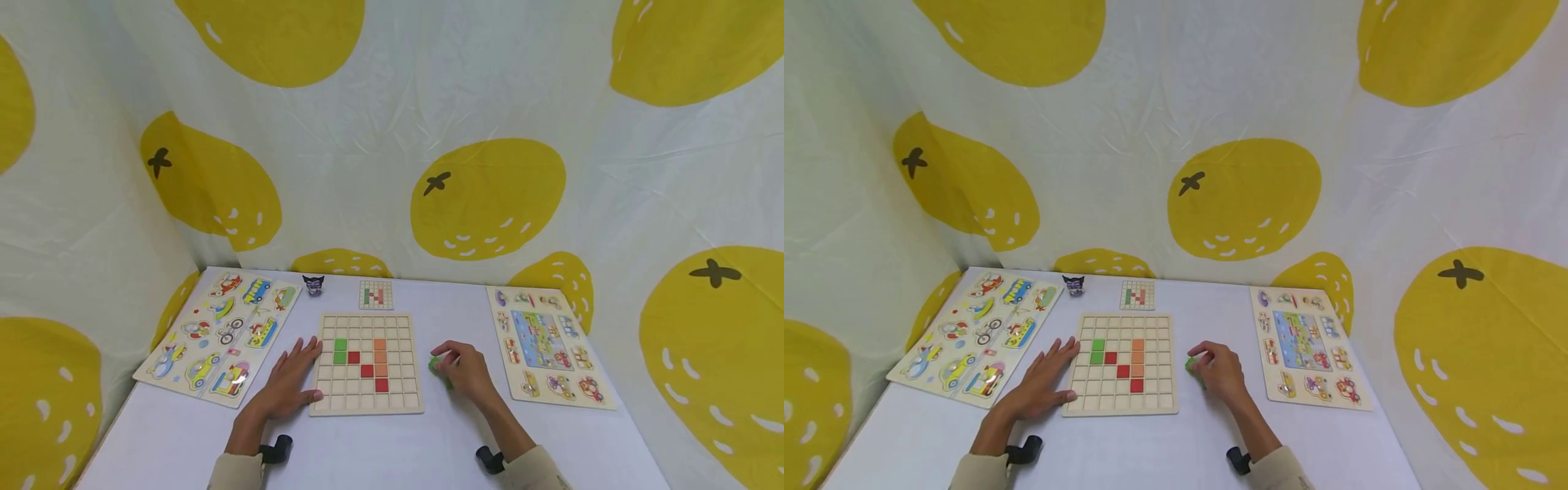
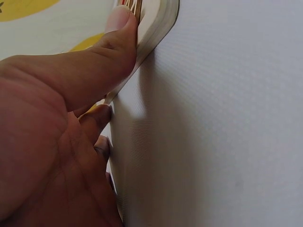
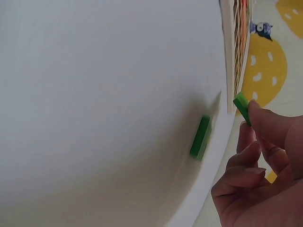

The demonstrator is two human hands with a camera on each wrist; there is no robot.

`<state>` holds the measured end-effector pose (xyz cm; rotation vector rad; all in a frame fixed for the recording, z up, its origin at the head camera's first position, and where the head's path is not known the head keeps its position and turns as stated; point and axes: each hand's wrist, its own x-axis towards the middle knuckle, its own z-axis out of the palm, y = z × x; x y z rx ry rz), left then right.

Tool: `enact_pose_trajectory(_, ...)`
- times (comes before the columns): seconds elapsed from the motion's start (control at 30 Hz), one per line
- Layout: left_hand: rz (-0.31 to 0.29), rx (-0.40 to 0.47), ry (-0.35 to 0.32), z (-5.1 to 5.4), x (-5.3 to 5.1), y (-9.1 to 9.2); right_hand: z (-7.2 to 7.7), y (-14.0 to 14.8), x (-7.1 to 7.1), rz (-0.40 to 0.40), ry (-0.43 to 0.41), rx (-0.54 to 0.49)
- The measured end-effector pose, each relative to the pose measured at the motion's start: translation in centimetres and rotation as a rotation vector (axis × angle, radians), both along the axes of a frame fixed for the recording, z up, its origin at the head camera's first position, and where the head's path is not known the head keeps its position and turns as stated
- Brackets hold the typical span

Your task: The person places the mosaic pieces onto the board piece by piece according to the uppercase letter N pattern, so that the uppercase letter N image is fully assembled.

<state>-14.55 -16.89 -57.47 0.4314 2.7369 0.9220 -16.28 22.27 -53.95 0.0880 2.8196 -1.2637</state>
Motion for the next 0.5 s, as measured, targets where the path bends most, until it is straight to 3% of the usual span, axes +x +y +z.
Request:
enact_pose_trajectory(0.2, 0.003, 0.000, 0.016, -0.1, 0.1, 0.1, -0.1, -2.2, 0.5, 0.044, 0.036, -0.014)
enact_pose_trajectory(0.5, 0.007, -0.003, -0.005, 0.0, 0.0, 0.0, 0.0, -5.6, 1.0, 0.119, 0.016, -0.056)
